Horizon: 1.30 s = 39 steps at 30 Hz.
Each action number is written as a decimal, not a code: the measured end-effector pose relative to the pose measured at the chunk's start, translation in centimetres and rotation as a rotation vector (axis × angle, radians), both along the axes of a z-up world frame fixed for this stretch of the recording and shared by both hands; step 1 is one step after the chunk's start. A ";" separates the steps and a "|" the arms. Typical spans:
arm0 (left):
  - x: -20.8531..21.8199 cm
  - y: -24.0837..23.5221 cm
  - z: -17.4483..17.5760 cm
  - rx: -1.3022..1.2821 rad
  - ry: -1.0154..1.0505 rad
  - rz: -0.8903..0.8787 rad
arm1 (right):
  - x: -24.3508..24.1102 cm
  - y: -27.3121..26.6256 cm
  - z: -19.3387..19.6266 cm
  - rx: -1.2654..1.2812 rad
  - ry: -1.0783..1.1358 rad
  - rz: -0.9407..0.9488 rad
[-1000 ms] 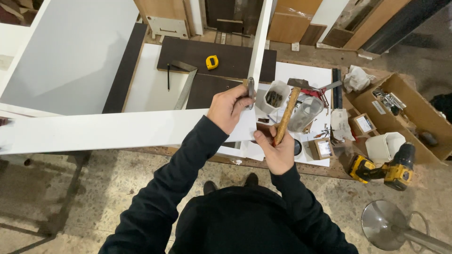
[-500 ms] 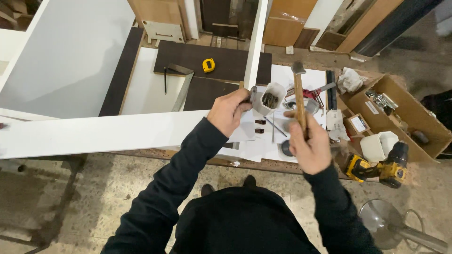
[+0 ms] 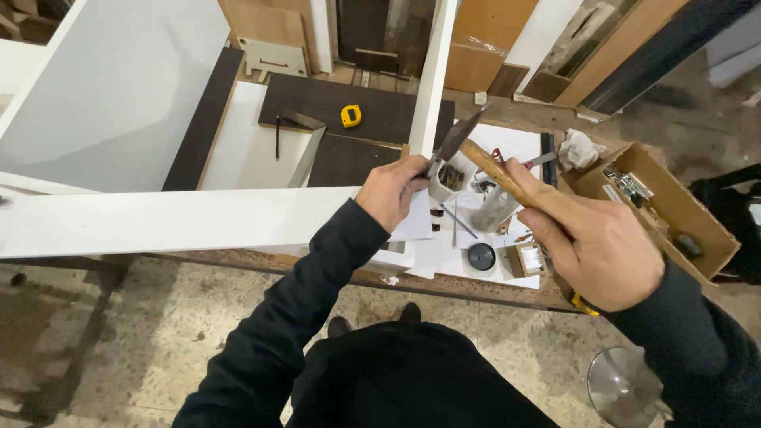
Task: The person attaches small metal hinges to the edge of a white furniture panel. They position each hinge, mark screw holes with a pencil, hammer nails to start holes, then drive screws with a cordless drill, working on multiple hinges one at a time.
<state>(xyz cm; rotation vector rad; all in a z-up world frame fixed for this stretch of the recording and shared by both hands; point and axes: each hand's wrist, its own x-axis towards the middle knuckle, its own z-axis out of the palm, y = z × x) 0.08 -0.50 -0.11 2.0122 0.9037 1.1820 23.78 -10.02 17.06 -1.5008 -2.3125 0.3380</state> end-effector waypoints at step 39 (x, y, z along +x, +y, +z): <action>-1.5 -3.1 0.7 -0.181 -0.085 -0.140 | -0.6 -2.5 -16.4 -0.160 0.850 -0.213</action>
